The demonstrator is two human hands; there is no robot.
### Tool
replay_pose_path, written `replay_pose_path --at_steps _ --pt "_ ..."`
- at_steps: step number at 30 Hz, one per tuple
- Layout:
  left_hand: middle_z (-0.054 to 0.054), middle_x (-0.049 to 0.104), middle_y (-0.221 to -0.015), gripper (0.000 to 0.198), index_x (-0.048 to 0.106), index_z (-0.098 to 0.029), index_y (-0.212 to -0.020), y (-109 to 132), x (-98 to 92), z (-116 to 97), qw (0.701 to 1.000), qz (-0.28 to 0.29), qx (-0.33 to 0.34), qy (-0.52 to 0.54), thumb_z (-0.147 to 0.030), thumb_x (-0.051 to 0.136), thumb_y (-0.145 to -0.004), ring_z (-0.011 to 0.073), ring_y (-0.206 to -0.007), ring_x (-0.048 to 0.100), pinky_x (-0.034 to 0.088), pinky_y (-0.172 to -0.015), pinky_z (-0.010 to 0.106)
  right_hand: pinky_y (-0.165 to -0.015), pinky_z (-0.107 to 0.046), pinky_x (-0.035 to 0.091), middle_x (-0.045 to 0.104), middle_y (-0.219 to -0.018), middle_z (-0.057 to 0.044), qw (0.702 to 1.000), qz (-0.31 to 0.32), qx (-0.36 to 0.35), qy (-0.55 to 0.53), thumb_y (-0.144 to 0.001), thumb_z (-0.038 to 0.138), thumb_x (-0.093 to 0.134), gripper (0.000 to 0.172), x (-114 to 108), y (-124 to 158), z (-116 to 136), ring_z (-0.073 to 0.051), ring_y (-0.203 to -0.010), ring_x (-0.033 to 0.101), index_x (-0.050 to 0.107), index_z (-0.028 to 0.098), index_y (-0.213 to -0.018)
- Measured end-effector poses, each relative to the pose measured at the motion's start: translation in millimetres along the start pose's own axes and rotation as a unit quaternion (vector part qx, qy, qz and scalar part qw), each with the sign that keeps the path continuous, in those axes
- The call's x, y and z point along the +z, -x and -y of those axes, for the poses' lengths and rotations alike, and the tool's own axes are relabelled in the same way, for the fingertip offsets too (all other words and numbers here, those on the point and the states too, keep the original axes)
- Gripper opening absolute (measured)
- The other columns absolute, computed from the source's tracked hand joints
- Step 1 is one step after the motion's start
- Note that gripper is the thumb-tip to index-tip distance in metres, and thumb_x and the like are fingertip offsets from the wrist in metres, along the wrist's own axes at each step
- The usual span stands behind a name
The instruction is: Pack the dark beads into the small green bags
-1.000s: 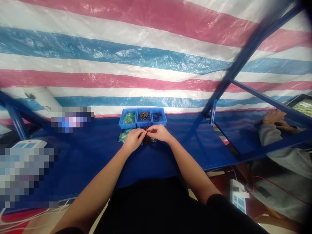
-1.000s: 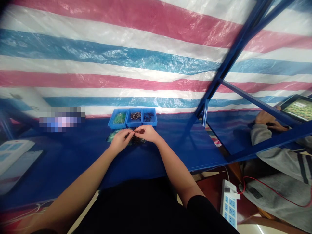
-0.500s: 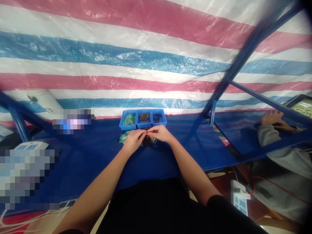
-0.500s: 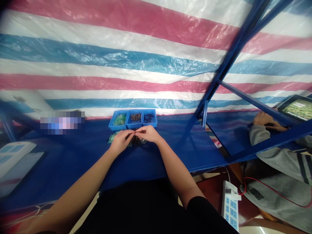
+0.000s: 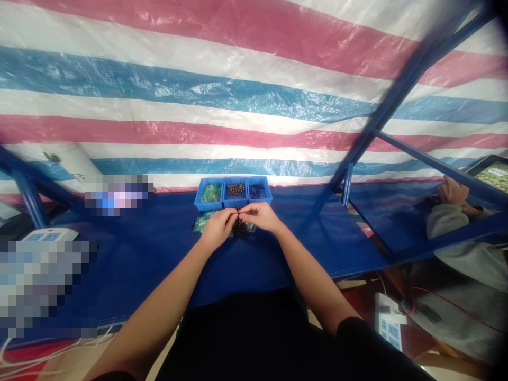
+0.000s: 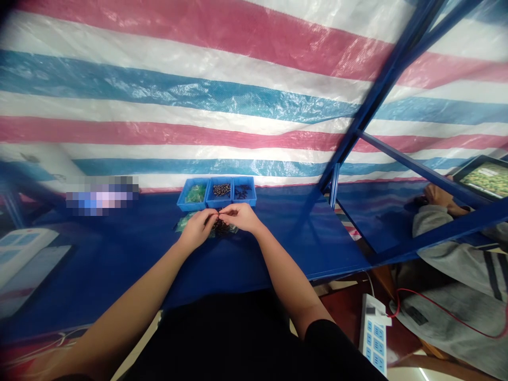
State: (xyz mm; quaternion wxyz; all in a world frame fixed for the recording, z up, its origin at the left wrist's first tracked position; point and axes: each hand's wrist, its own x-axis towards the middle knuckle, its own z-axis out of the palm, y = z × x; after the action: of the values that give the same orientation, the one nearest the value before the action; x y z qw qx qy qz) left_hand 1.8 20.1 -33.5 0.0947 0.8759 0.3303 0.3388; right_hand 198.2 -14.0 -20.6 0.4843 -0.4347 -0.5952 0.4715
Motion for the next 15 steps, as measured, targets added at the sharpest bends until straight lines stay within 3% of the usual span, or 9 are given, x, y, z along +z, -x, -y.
replay_pose_path --at_steps 15 --pt "0.004 0.067 -0.089 0.022 0.059 -0.021 -0.098 0.9 0.6 0.2 0.999 0.002 -0.017 0.029 -0.034 0.042 -0.095 0.0172 -0.077 0.061 0.047 -0.070 0.028 -0.067 -0.028 0.055 0.069 -0.082 -0.006 0.999 -0.004 -0.025 0.032 -0.072 0.040 0.071 0.034 4.6 2.1 0.3 -0.014 -0.070 0.064 0.069 0.014 -0.094"
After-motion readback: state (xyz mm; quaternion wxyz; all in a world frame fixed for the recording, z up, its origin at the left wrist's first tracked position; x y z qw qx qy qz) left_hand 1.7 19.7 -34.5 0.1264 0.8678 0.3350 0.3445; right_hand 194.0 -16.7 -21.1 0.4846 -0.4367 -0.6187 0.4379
